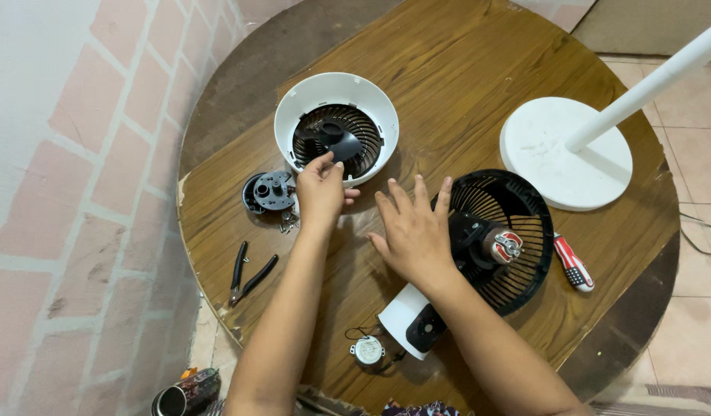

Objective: The person assembles a standing fan by attaching the front grille to the motor housing and securing it with a screw. They then place the fan blade into the housing and attach the rear grille, tightening the central nut to complete the assembly.

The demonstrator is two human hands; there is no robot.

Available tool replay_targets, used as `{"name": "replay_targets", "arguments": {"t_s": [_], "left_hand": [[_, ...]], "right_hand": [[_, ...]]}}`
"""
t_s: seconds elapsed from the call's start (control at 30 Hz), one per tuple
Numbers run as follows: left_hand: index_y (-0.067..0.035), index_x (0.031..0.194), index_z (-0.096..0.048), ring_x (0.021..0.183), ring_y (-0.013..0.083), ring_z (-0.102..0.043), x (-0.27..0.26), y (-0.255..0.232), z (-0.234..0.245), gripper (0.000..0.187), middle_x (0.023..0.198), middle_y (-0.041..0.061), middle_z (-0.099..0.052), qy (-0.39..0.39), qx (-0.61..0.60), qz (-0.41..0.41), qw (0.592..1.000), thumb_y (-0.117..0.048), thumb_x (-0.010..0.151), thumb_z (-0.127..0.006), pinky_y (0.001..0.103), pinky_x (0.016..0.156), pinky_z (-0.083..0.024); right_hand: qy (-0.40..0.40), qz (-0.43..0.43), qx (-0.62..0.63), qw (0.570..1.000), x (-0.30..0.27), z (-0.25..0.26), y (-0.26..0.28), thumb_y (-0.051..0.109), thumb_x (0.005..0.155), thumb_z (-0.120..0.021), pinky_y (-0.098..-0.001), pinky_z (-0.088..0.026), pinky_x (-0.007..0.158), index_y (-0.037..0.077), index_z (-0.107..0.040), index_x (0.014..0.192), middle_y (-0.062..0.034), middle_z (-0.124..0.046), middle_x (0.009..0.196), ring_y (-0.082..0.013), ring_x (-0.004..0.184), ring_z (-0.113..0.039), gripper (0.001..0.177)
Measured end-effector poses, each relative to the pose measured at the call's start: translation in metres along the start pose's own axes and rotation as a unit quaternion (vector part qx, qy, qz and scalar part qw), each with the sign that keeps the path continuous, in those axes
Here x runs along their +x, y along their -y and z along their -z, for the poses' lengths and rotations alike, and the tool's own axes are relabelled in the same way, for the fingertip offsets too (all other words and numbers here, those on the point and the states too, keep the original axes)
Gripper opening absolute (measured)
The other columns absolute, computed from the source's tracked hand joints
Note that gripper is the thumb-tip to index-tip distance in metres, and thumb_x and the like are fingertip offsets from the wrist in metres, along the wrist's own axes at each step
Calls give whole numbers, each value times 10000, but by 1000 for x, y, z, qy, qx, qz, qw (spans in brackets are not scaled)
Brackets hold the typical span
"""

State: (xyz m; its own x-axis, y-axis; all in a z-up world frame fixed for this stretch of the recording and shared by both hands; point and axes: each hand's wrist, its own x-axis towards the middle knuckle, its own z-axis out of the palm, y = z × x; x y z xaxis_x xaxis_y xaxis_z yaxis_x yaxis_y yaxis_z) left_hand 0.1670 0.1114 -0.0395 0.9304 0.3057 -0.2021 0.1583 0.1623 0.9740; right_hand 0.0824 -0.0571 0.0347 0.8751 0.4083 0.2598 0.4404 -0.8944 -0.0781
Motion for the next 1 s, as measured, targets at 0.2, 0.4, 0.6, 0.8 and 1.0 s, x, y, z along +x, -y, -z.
{"name": "replay_targets", "arguments": {"t_s": [0.2,0.4,0.6,0.8,1.0], "left_hand": [[41,1315,-589,555,157,-704,-32,-12,-3,393,1213,125,-713,22,-8,-26,999,-136,964,-601,251,435,-518],[23,1248,-650,595,128,-711,-74,-24,-9,336,1078,121,-761,29,15,-13,999,-158,966,-628,254,496,-549],[-20,1257,-704,760,127,-731,-119,-28,-23,339,1052,129,-798,62,123,-94,986,-193,970,-651,271,630,-567],[-10,1307,-632,972,285,-741,-158,-30,-35,410,1434,208,-587,96,210,-199,952,-294,1018,-570,357,842,-578],[-6,1449,-484,1306,486,-548,-179,-16,-50,610,1516,310,-434,95,359,-344,862,-359,983,-660,482,1018,-501]], "right_hand": [[-31,16,33,999,-5,6,-4,391,744,-824,-726,-153,1149,65,-619,1321,-183,-521,1444,-483,1387,-393,694],[-56,27,46,997,-16,18,-5,358,745,-828,-727,-172,1152,61,-626,1304,-188,-510,1459,-482,1413,-364,665],[-71,28,56,995,-33,32,-9,285,732,-818,-731,-165,1155,69,-634,1288,-174,-520,1465,-475,1417,-372,624],[-123,6,49,991,-60,45,-27,275,773,-808,-739,-173,1154,93,-665,1261,-158,-569,1425,-448,1373,-436,540],[-183,-64,86,977,-89,50,-62,254,852,-789,-688,-232,1169,102,-700,1247,-102,-630,1346,-385,1327,-506,432]]}}
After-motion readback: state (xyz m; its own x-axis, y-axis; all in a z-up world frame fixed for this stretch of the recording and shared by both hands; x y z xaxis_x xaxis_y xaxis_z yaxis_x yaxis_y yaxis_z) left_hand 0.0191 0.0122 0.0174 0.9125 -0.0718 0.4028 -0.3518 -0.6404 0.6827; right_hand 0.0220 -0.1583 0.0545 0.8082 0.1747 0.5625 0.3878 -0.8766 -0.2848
